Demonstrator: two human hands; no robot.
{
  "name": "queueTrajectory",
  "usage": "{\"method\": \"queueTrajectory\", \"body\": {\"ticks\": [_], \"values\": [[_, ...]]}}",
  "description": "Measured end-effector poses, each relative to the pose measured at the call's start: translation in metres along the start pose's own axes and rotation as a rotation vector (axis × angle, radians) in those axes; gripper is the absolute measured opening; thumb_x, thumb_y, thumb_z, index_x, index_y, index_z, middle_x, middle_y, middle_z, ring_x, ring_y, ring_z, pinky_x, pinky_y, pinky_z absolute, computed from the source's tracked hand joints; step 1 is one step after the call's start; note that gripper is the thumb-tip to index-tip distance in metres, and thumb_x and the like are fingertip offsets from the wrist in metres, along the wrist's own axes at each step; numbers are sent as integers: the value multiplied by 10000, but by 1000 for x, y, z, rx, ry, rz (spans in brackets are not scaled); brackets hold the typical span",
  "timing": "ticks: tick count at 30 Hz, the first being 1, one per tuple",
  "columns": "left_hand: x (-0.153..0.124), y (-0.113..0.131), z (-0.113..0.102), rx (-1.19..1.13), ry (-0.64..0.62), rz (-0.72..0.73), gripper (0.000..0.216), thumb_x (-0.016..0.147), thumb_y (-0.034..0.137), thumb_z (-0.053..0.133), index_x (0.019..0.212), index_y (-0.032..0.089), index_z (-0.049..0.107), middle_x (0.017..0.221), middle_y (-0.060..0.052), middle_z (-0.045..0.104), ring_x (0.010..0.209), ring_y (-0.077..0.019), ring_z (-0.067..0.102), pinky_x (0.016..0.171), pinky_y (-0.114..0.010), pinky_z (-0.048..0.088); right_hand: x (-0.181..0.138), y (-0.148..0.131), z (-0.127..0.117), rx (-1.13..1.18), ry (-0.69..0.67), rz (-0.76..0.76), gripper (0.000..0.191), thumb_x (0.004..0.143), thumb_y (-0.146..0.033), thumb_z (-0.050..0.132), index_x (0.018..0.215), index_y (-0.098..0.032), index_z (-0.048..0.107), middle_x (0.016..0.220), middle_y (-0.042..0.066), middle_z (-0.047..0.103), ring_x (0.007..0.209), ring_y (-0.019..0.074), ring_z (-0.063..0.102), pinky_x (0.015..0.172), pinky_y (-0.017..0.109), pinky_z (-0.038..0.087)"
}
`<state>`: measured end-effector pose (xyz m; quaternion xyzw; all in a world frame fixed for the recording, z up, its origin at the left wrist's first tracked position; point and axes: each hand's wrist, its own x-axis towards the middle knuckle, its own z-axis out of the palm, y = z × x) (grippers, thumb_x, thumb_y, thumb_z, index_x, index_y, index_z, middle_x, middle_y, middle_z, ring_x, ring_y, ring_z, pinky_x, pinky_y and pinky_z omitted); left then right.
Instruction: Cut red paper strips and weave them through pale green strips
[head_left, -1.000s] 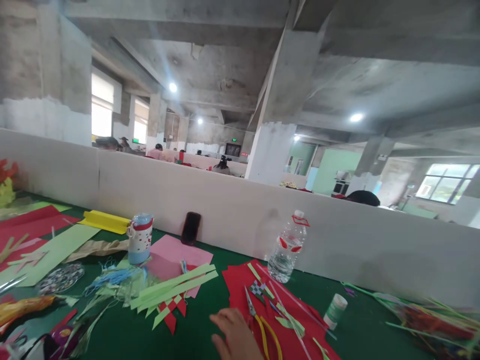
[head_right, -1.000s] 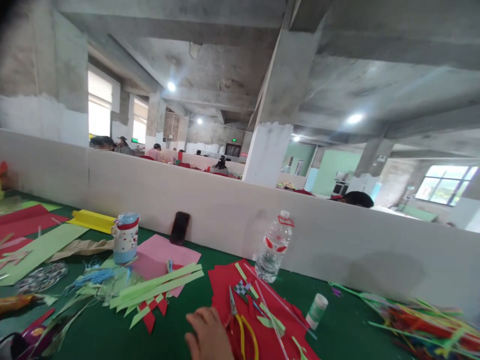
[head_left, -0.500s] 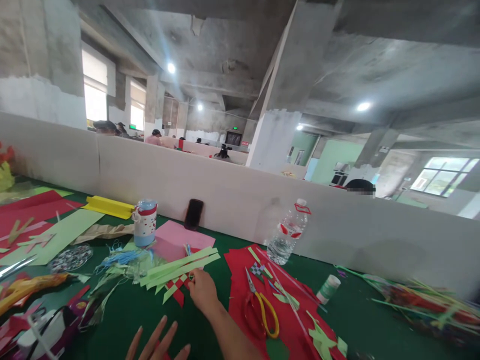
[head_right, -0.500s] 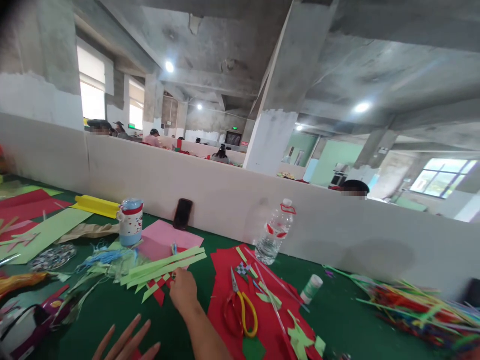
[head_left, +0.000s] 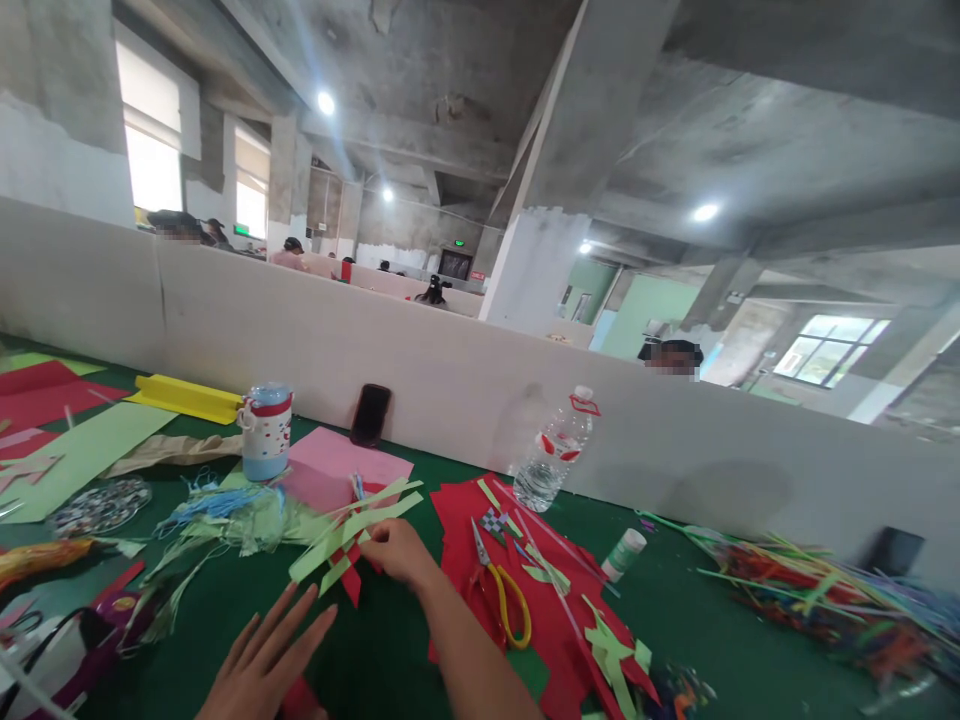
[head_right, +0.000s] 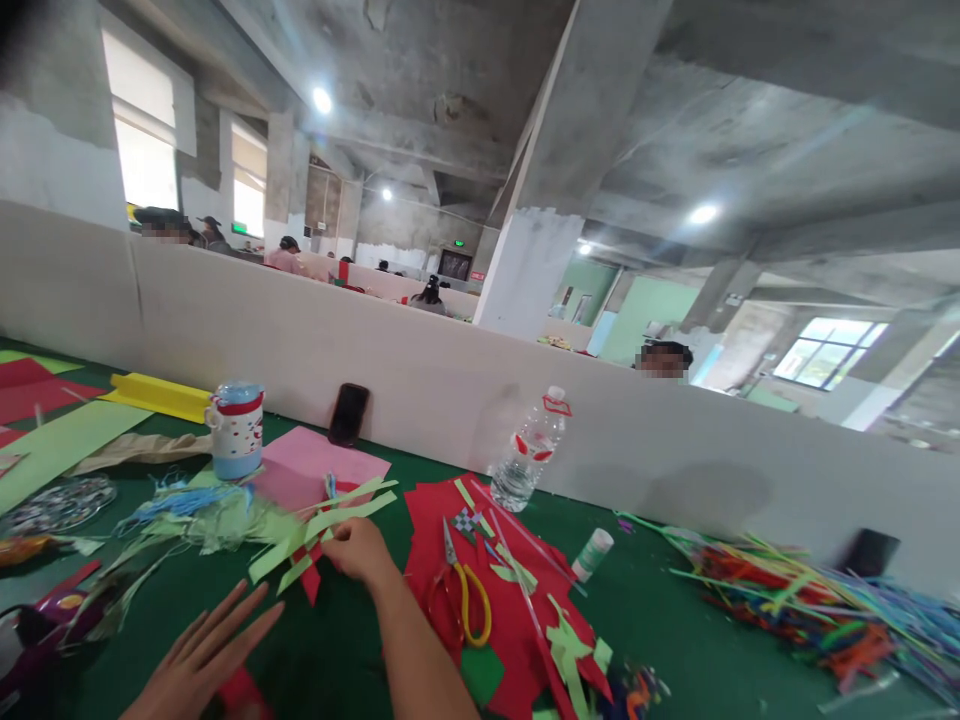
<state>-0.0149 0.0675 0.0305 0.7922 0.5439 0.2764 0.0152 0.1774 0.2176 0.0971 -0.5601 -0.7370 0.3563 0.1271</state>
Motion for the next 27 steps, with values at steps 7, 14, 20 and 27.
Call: {"method": "queueTrajectory", "body": {"ticks": [7, 14, 20, 27], "values": [[35, 17, -11, -276, 138, -285, 623, 951, 461, 480, 1532, 338, 291, 1586, -55, 392, 1413, -307, 417, 986, -417, 536, -57, 26, -54, 251, -112, -34, 203, 861, -297, 604, 700, -173, 599, 603, -36, 614, 539, 105, 560, 524, 207, 408], [79, 53, -10, -778, 28, -320, 700, 849, 535, 631, 1473, 300, 419, 1580, -66, 402, 1465, -341, 312, 1166, -515, 306, -113, 40, -76, 419, 83, -160, 302, 747, -343, 678, 609, -201, 451, 602, -65, 409, 598, 99, 341, 550, 229, 254], [101, 77, -8, -1321, -163, -420, 821, 746, 549, 739, 1440, 227, 442, 1104, -101, 714, 1004, -261, 680, 833, -360, 537, -128, 60, -58, 694, -70, -217, 504, 671, -602, 753, 620, -196, 458, 614, -62, 426, 581, 88, 341, 560, 224, 274], [108, 82, 6, -1430, -116, -549, 788, 662, 422, 840, 1347, 211, 514, 666, 76, 564, 575, -108, 531, 539, -226, 413, -118, 82, -21, 913, -117, -158, 557, 673, -706, 750, 765, -191, 559, 619, -41, 524, 525, 92, 466, 527, 206, 341]]}}
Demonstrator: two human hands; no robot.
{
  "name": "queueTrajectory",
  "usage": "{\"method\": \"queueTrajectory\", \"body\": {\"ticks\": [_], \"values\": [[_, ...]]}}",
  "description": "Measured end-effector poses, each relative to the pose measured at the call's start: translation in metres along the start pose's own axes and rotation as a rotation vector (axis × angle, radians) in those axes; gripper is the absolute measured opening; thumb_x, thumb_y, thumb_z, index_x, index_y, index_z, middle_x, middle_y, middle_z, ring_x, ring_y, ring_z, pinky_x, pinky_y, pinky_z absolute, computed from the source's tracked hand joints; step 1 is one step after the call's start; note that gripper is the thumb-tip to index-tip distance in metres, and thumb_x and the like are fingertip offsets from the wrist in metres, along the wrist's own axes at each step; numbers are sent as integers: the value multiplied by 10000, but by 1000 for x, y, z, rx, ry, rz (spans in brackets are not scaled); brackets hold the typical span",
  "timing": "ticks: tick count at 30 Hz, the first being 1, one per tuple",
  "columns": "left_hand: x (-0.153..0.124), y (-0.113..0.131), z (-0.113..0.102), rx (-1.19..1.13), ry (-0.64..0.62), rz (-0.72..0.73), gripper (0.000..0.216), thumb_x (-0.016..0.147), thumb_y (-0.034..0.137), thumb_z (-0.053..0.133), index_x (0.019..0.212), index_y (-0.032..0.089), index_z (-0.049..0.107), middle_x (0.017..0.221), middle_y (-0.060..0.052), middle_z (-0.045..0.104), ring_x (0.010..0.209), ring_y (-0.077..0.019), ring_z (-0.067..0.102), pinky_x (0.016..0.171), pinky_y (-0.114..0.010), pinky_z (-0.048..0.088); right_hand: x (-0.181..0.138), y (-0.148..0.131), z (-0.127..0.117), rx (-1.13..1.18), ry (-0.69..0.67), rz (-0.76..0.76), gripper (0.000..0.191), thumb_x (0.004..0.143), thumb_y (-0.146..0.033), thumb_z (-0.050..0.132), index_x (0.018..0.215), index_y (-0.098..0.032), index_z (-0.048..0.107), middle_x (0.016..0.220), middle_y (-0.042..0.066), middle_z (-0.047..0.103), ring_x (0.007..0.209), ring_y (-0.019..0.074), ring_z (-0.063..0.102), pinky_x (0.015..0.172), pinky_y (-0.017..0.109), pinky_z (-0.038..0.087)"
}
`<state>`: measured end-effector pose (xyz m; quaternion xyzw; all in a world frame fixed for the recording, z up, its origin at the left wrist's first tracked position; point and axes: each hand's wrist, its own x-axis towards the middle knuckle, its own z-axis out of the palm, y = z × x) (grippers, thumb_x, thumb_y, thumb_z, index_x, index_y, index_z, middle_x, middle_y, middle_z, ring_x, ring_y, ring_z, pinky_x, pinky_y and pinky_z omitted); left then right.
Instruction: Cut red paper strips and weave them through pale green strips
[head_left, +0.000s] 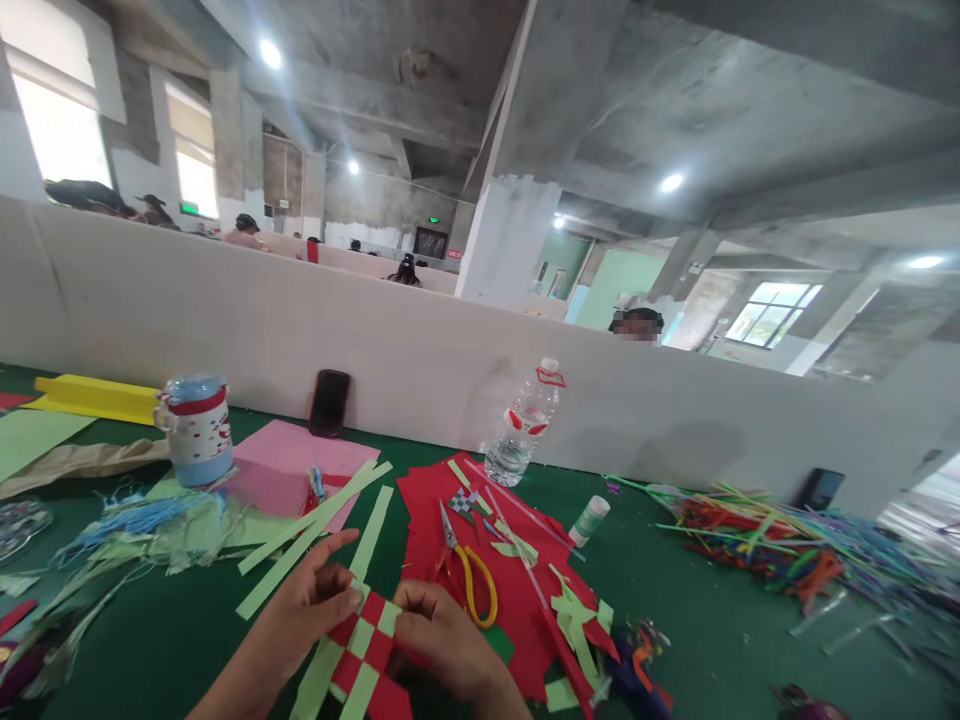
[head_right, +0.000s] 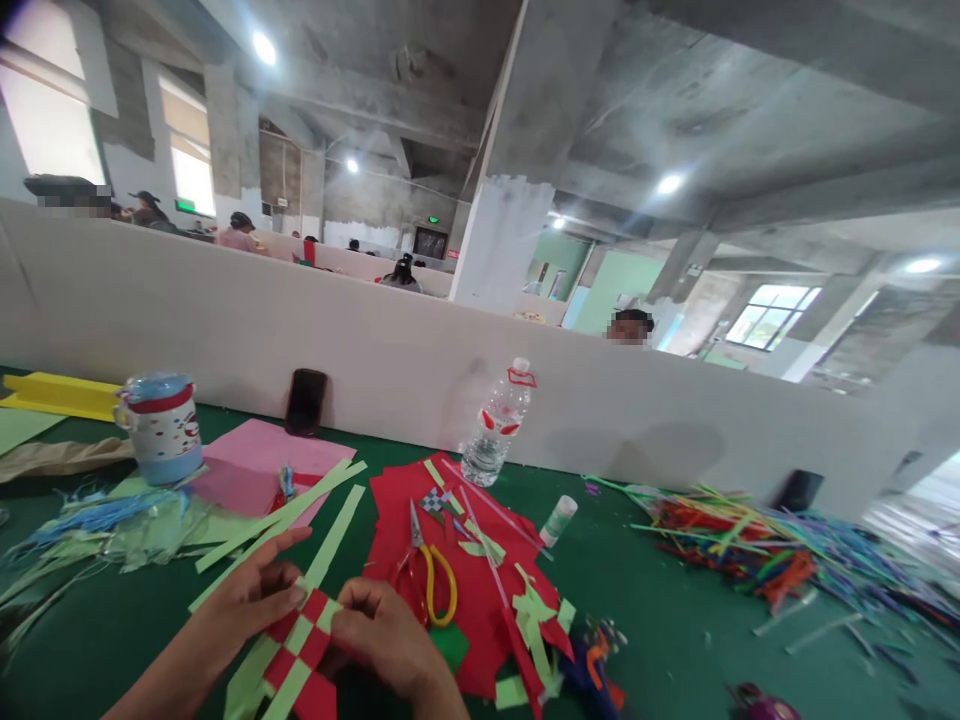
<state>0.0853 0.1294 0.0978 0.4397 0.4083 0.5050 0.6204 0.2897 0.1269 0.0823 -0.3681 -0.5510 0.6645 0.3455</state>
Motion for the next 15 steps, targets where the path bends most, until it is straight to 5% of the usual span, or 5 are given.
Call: {"method": "queueTrajectory", "body": {"ticks": [5, 8, 15], "values": [[1, -9, -4, -85, 183, -37, 781, 716, 500, 797, 1371, 265, 443, 809, 54, 599, 746, -161, 634, 673, -276, 524, 2, 1, 11, 107, -14, -102, 664, 725, -742, 691, 1075, -179, 652, 866, 57, 653, 701, 180, 640, 605, 278, 506], [0, -12, -8, -99, 249, -50, 772, 688, 529, 815, 1333, 277, 473, 851, 54, 610, 785, -161, 634, 680, -260, 531, 5, 0, 15, 105, -67, -76, 682, 687, -738, 727, 1023, -145, 703, 820, 62, 666, 709, 187, 663, 575, 250, 518], [-1, -13, -10, -101, 239, -29, 785, 676, 526, 825, 1328, 258, 478, 808, 50, 652, 770, -165, 653, 691, -252, 531, 14, 18, 13, 96, 178, 26, 572, 670, -656, 802, 865, -132, 680, 714, 35, 663, 564, 125, 613, 486, 201, 448]]}}
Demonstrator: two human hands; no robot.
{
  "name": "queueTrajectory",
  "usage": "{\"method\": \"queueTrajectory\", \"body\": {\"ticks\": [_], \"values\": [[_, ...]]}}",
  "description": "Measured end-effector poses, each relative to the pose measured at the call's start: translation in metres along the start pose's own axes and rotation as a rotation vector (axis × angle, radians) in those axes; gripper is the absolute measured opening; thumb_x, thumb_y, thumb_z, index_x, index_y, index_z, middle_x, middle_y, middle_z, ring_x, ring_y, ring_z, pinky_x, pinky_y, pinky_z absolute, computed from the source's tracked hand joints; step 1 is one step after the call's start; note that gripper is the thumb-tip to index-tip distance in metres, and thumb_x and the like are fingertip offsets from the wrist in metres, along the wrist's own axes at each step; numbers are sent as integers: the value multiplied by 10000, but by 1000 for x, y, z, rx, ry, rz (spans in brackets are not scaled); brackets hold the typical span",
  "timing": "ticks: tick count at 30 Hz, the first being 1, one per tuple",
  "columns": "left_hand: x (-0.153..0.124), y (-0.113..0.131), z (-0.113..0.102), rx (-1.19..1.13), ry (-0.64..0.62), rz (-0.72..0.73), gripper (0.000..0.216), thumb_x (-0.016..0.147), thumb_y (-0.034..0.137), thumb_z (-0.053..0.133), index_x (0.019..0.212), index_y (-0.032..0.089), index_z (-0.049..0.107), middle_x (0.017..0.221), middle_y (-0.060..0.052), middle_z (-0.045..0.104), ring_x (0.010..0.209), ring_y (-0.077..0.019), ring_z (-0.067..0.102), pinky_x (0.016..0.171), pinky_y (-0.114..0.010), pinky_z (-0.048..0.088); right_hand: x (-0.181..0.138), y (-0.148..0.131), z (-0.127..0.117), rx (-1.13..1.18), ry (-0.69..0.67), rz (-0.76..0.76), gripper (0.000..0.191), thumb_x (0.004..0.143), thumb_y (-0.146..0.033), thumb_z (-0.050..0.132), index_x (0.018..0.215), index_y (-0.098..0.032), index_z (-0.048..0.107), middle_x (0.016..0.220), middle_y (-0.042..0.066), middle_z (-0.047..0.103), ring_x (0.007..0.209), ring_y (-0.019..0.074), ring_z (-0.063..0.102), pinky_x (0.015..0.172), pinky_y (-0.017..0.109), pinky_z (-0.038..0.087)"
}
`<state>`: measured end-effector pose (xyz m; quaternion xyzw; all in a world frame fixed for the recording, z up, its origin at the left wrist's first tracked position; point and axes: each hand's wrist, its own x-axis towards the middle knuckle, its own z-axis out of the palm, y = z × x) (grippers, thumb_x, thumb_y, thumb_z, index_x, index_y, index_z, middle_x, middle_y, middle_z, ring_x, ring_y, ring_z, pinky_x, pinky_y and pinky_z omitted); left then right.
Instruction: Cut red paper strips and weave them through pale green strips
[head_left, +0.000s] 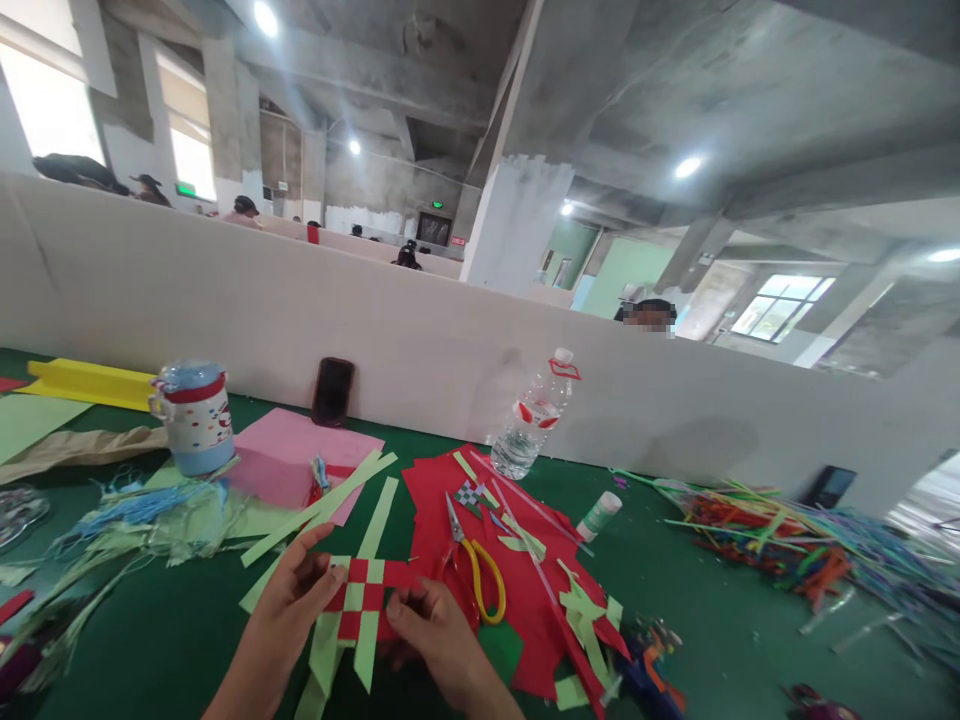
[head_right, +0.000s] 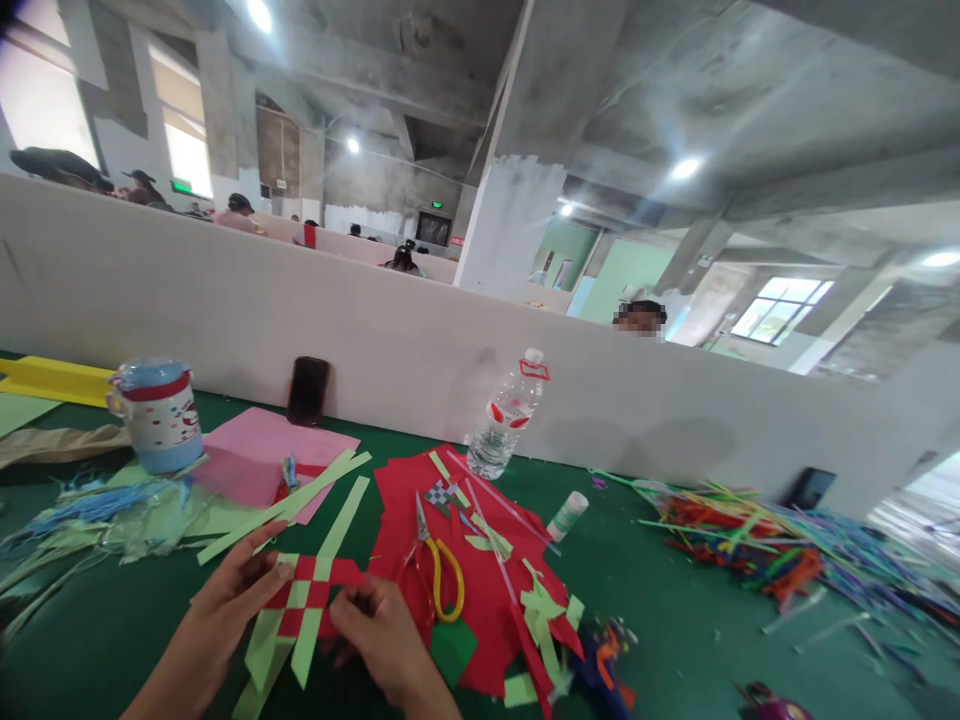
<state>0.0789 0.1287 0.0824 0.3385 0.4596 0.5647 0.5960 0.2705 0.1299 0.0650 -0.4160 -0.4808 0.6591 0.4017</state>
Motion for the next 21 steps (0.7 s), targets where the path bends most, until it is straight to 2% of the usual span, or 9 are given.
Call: {"method": "queueTrajectory", "body": {"ticks": [5, 9, 12, 15, 17, 19, 21], "values": [[3, -6, 3, -6, -146, -4, 912, 634, 483, 854, 1391, 228, 414, 888, -31, 752, 853, -271, 721, 787, -380, 572, 3, 5, 0, 34, 126, -16, 555, 676, -681, 786, 818, -165, 637, 708, 0, 635, 553, 103, 589, 491, 195, 451], [9, -15, 0, 45, -164, 32, 971, 665, 502, 831, 1443, 213, 328, 958, -58, 767, 889, -270, 729, 806, -372, 574, 3, 9, -1, 35, 126, -36, 640, 655, -734, 761, 969, -187, 659, 841, 30, 676, 627, 136, 626, 502, 211, 455], [10, -18, -5, 122, -166, 86, 863, 765, 494, 752, 1462, 233, 315, 992, -55, 758, 960, -266, 723, 840, -370, 567, 4, 14, -1, -89, 137, -95, 614, 638, -659, 818, 1005, -191, 666, 874, 44, 683, 665, 168, 636, 554, 255, 480], [8, -18, -9, 241, -184, 176, 629, 782, 409, 742, 1340, 245, 500, 958, -53, 747, 1030, -283, 701, 877, -373, 552, 4, 12, -1, -337, 242, -387, 300, 784, -481, 759, 850, -196, 691, 849, 55, 664, 745, 202, 641, 666, 311, 511], [7, -18, -11, 324, -195, 264, 472, 727, 336, 784, 1168, 255, 636, 1068, -73, 727, 1167, -306, 635, 967, -375, 508, 1, 7, -1, -536, 298, -644, 127, 864, -311, 670, 791, -210, 692, 873, 63, 657, 811, 210, 640, 723, 322, 510], [6, -19, -12, 393, -208, 357, 355, 695, 299, 797, 1035, 267, 698, 1248, -86, 662, 1289, -321, 542, 1052, -381, 446, -2, 0, -1, -693, 327, -840, 104, 875, -187, 616, 827, -229, 697, 914, 63, 653, 851, 206, 634, 748, 323, 505], [7, -21, -13, 449, -221, 427, 252, 728, 292, 764, 975, 277, 715, 1349, -89, 594, 1329, -321, 501, 1067, -392, 433, -5, -4, -1, -782, 355, -960, 138, 874, -143, 598, 860, -242, 693, 936, 59, 642, 858, 204, 626, 748, 328, 505]]}}
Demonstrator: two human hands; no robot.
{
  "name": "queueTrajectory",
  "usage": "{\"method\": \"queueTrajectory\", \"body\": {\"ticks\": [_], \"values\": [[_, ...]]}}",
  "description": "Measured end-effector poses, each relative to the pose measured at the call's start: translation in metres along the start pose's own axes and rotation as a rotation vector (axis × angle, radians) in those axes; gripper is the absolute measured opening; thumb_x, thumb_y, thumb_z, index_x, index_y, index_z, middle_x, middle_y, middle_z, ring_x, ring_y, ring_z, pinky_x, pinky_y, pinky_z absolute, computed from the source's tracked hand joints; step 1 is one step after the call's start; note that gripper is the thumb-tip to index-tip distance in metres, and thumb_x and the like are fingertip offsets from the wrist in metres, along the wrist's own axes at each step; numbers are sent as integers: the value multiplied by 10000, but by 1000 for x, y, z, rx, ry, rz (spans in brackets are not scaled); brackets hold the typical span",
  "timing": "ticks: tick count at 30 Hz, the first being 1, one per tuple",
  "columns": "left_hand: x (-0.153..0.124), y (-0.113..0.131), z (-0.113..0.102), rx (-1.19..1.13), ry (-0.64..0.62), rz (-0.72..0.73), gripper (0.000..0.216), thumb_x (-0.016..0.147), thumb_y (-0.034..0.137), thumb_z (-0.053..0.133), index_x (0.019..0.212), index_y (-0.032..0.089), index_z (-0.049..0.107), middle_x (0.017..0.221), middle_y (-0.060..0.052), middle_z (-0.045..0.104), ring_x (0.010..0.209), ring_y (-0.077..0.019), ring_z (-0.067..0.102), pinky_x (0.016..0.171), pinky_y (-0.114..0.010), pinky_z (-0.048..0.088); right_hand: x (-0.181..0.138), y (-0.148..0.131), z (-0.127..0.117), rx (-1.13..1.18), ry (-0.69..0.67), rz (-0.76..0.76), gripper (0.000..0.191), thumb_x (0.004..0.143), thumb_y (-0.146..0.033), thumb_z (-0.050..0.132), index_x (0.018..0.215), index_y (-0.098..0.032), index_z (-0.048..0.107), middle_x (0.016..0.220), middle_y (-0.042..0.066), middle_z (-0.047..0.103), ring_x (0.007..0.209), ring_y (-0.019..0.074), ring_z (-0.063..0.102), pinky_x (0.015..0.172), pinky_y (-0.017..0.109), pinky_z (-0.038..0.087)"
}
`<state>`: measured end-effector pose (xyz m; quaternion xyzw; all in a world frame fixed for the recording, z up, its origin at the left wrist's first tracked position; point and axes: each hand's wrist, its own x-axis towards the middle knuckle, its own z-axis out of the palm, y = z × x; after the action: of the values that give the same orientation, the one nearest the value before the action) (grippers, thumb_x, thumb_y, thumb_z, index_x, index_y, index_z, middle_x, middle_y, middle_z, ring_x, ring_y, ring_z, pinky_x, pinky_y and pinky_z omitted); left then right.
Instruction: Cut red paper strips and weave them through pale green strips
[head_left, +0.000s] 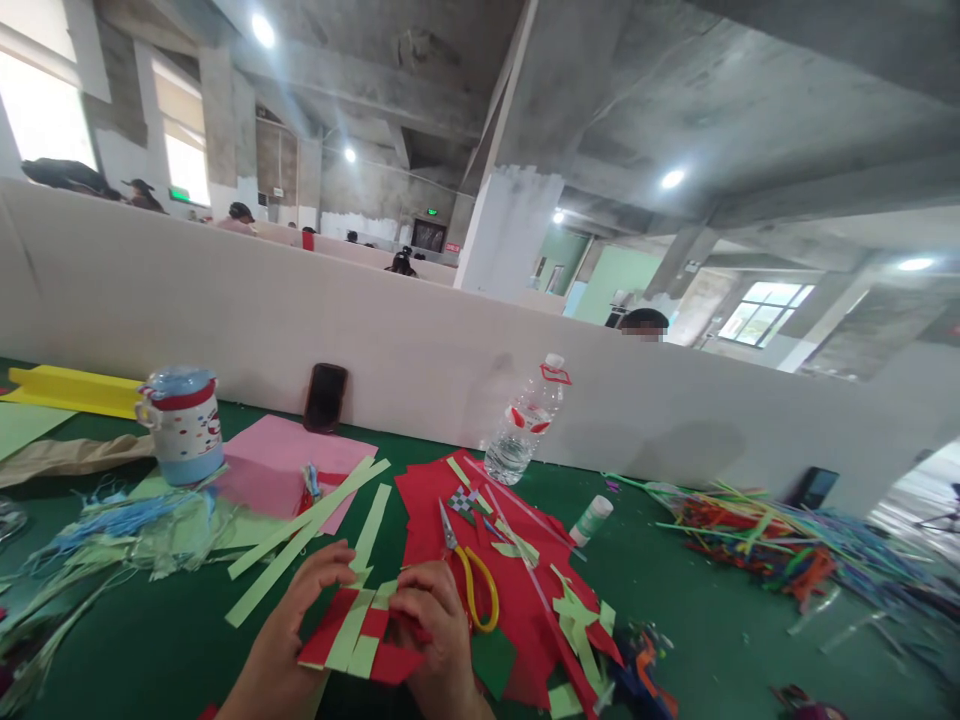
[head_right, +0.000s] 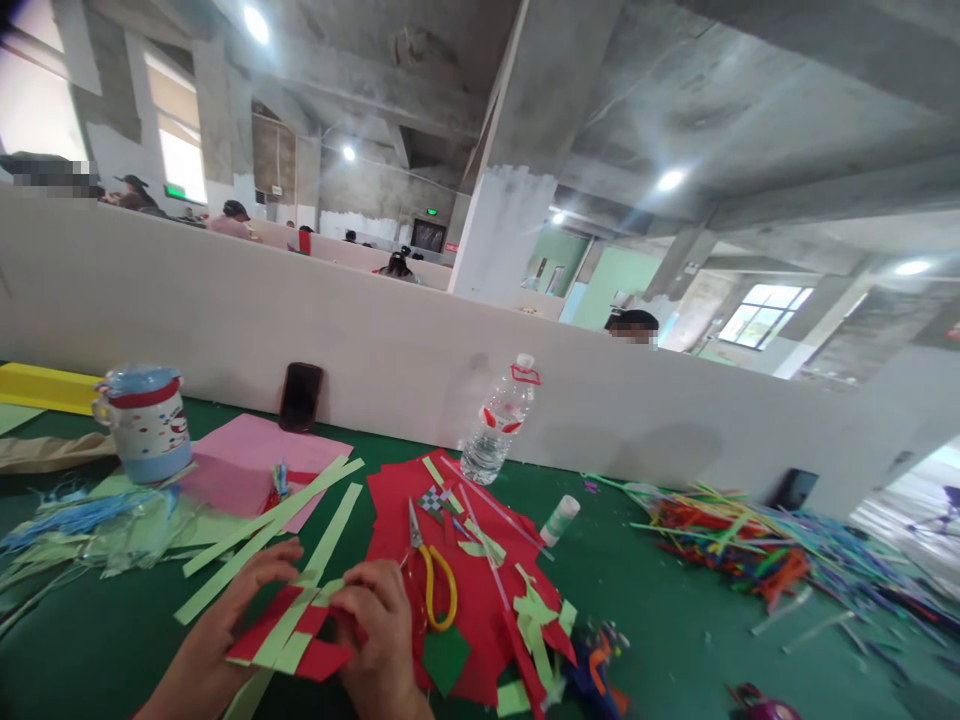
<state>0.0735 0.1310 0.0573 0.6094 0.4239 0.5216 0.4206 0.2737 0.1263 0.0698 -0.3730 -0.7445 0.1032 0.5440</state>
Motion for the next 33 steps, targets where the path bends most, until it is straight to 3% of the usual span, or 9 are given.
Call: {"method": "queueTrajectory", "body": {"ticks": [6, 11, 15, 19, 22, 26, 28, 31, 33], "values": [[-1, -11, -2, 114, -22, 110, 56, 739, 318, 743, 774, 275, 737, 1348, -101, 564, 1327, -336, 486, 1021, -421, 471, 0, 1, -1, -59, 65, -133, 222, 855, -65, 566, 919, -255, 662, 989, 50, 622, 874, 203, 606, 743, 339, 498], [-2, -9, -5, 108, -14, 71, 154, 745, 371, 749, 632, 271, 718, 1354, -86, 582, 1352, -341, 448, 1067, -442, 422, 0, 3, -1, 2, 46, -106, 250, 833, -47, 579, 948, -256, 655, 986, 42, 632, 886, 197, 607, 774, 331, 492], [1, -3, -5, 7, -6, -60, 200, 739, 416, 758, 684, 235, 694, 1322, -115, 605, 1240, -344, 563, 913, -420, 531, -3, 3, 3, 237, 37, 229, 266, 793, -152, 714, 1035, -252, 667, 1003, 41, 674, 879, 198, 637, 775, 304, 513], [5, 0, 0, -94, 8, -173, 346, 709, 516, 768, 663, 195, 649, 1167, -127, 663, 993, -311, 681, 695, -355, 576, -5, 5, 8, 512, -34, 614, 232, 777, -389, 780, 883, -200, 699, 832, 39, 696, 740, 189, 639, 673, 276, 510], [7, 1, 1, -129, 52, -218, 371, 705, 542, 766, 772, 197, 645, 1167, -108, 658, 894, -261, 696, 697, -339, 573, -5, 8, 10, 561, -32, 701, 356, 781, -523, 752, 863, -182, 693, 811, 51, 710, 746, 200, 643, 710, 300, 514], [8, 3, -4, -110, 178, -249, 579, 726, 601, 720, 1163, 247, 579, 1302, -102, 598, 1172, -302, 610, 901, -372, 538, 0, 20, 8, 504, 29, 775, 442, 802, -600, 689, 896, -169, 661, 720, 24, 662, 633, 172, 608, 623, 286, 504], [5, 7, -8, -71, 225, -274, 629, 760, 635, 669, 1249, 267, 526, 1402, -105, 531, 1275, -321, 535, 959, -394, 509, 4, 28, 2, 454, 55, 803, 474, 805, -619, 668, 922, -160, 646, 668, 5, 620, 569, 163, 581, 545, 271, 481], [-7, 14, -14, -5, 238, -313, 647, 754, 670, 652, 1270, 300, 531, 1455, -91, 489, 1313, -363, 493, 925, -422, 528, 12, 37, -14, 352, 96, 814, 623, 790, -622, 674, 1183, -146, 588, 749, 19, 637, 584, 179, 603, 504, 268, 472], [-21, 15, -19, 78, 232, -289, 598, 775, 658, 633, 1270, 332, 550, 1436, -69, 515, 1299, -360, 509, 873, -411, 557, 16, 36, -28, 282, 115, 789, 708, 781, -607, 692, 1302, -157, 526, 893, 55, 661, 693, 199, 641, 574, 283, 507]]}}
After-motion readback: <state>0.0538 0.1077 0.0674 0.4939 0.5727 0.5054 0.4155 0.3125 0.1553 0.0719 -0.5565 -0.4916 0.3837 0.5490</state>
